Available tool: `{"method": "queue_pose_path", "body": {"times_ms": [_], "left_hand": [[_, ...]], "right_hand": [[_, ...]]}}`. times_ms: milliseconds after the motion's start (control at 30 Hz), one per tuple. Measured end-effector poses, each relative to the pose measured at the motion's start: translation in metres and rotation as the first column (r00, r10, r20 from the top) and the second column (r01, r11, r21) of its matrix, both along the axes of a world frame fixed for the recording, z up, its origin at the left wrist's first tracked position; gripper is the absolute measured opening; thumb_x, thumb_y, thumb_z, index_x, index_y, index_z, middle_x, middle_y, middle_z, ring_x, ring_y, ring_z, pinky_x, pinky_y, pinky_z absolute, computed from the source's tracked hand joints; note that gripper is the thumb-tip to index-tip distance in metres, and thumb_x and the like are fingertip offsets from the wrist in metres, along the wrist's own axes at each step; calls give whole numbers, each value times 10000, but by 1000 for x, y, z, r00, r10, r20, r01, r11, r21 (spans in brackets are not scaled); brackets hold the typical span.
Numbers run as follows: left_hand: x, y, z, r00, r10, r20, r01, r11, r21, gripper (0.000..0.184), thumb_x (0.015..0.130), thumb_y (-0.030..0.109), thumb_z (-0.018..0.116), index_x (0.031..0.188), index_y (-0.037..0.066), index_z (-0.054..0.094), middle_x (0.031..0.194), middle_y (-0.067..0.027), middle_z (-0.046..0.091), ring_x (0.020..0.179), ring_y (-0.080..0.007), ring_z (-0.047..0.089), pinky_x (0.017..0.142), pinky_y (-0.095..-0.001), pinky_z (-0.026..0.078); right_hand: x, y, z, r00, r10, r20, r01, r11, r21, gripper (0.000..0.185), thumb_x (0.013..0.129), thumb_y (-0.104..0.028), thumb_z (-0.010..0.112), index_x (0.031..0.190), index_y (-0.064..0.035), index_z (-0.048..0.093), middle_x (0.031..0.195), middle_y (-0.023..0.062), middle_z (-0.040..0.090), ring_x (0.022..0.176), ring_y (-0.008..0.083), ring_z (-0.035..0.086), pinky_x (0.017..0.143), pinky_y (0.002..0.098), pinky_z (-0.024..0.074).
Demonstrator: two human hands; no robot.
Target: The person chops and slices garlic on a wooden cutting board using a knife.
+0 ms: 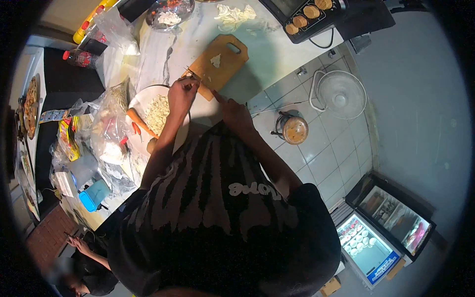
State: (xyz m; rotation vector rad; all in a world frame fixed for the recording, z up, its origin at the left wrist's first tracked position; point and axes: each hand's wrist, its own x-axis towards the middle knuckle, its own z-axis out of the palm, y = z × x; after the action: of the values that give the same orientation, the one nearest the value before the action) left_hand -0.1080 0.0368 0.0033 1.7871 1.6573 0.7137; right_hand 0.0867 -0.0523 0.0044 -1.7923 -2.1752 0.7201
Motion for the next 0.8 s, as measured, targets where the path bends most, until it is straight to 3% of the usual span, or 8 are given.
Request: {"method": "queue_pose_path", "body": {"times_ms": [67,200,367,500,600,667,700,800], "left_hand": [[1,3,-1,998,54,44,-51,997,-66,117,833,182,759,914,103,786,800,-102,708,715,-275,672,670,-388,527],[0,3,-8,992,106,72,-101,993,-67,131,815,192,785,895,88,776,779,-103,709,690,-269,679,651,-380,523],[-1,7,-9,990,109,95,-99,990,-103,138,821,183,795,893,69,767,744,-111,709,652,-253,681,634,-371,519],[0,7,-9,985,136,105,-121,984,-130,138,829,180,799,896,63,767,718,-115,708,625,-244,679,619,-364,518],[-1,7,-8,984,136,116,-120,983,-138,142,828,177,804,900,60,768,716,-117,709,624,-243,680,618,-361,519],[-1,7,-6,985,132,114,-115,983,-145,148,827,177,806,904,57,767,715,-118,710,625,-243,681,619,-360,520],[0,7,-6,984,141,111,-125,982,-141,150,825,173,809,904,53,767,713,-123,710,623,-243,682,619,-360,519],[1,5,-4,985,135,112,-120,985,-126,147,834,173,798,903,48,762,720,-127,707,625,-257,679,618,-369,518]], "right_hand": [[-3,1,2,998,-37,59,42,995,-93,653,974,-102,446,1582,-294,306,837,176,588,733,377,619,718,503,531],[-5,0,0,998,-64,22,66,994,-86,651,973,-98,458,1579,-290,314,839,188,596,754,369,627,726,490,532],[-5,0,-11,962,-84,-258,81,996,-23,633,985,-97,465,1574,-285,328,873,230,607,790,386,638,755,478,514],[-10,-2,-4,945,-71,-321,84,996,28,617,997,-100,452,1574,-278,327,895,251,615,827,406,641,773,485,505],[-12,-3,-5,933,-131,-335,94,988,-125,609,1002,-103,452,1573,-274,327,901,269,619,843,417,644,782,489,502],[-14,-4,-13,921,-79,-382,122,988,91,602,1001,-96,450,1567,-267,339,892,270,621,824,433,644,763,494,505],[-14,-4,-12,921,-81,-382,124,988,89,602,1001,-96,450,1567,-267,339,892,270,621,824,433,644,763,494,505],[-12,-6,-6,929,-122,-348,105,992,-67,632,987,-79,452,1573,-281,326,857,252,618,767,430,640,721,502,513]]}}
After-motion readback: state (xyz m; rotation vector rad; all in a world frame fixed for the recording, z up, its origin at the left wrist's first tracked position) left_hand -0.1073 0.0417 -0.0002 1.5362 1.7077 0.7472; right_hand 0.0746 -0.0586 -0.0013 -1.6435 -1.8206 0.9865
